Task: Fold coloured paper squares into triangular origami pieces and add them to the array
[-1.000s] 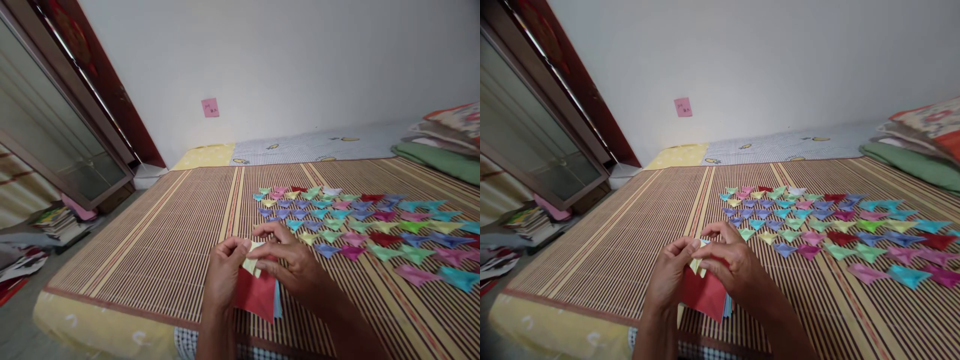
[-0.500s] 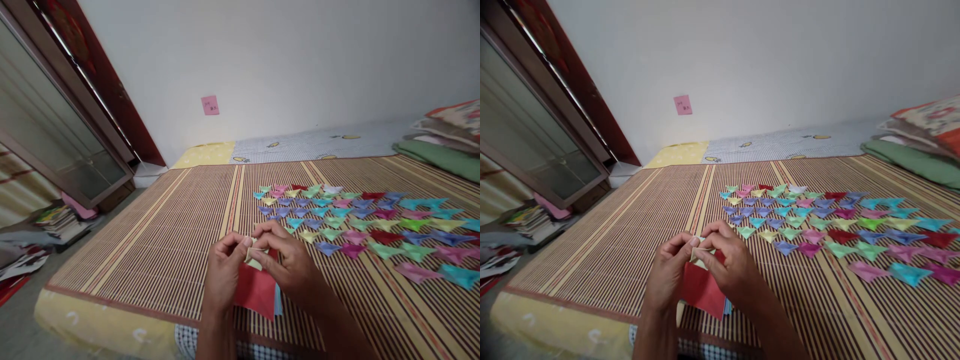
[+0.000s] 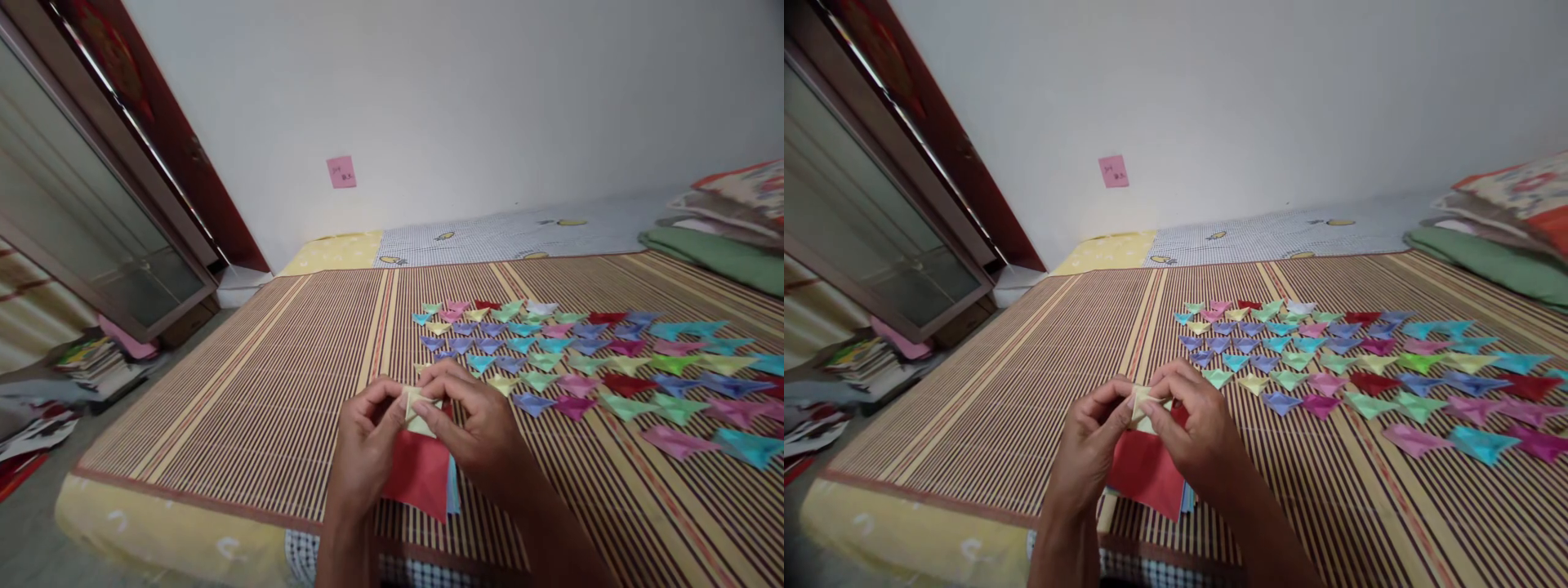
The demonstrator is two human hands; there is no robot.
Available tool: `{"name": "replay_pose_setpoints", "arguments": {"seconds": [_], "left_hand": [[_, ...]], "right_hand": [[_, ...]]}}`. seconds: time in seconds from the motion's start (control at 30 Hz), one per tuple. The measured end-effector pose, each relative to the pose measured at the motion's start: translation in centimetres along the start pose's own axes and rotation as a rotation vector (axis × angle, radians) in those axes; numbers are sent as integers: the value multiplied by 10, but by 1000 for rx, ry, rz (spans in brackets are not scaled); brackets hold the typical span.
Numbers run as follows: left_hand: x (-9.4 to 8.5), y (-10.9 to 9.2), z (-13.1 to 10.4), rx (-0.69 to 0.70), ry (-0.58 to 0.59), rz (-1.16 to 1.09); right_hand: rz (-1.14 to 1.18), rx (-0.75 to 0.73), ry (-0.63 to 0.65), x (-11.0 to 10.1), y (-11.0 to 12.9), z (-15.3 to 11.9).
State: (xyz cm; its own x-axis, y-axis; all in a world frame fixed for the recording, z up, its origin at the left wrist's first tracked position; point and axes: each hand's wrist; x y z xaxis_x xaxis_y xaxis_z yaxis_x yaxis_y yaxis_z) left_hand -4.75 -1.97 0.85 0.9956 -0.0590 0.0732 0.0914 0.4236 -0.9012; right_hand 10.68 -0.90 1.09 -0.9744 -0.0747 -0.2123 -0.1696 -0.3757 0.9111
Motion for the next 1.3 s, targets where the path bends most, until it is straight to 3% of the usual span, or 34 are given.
{"name": "replay_pose_setpoints", "arguments": {"seconds": [0.27, 0.53, 0.73, 0.9, 1.07, 1.3], "left_hand": [[-3, -11, -2, 60, 102, 174], [-5, -6, -3, 105, 119, 274], [-5, -4, -3, 30, 42, 202], [-4, -3, -2, 12, 2, 185], [-2, -1, -2, 28, 6, 235], [-4, -1, -3, 28, 15, 242]], "right_hand": [[-11, 40, 6, 2, 0, 0], [-50, 51, -9, 3, 0, -1], [118, 268, -90, 8, -10, 0], [154, 293, -10, 5, -6, 1], [100, 277, -37, 3, -5, -1], [102, 290, 99, 2, -8, 0]]}}
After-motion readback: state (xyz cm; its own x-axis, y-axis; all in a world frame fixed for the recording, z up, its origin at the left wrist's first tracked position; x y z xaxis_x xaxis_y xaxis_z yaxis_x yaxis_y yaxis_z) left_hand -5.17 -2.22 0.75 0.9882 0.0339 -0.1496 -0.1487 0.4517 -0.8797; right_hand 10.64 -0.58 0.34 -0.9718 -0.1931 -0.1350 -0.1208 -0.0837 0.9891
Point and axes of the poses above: each hand's wrist, its own z-axis towards the middle knuckle, its own x-axis out of the palm, y = z × x, and after that the axes turned 13 degrees about x, right-handed
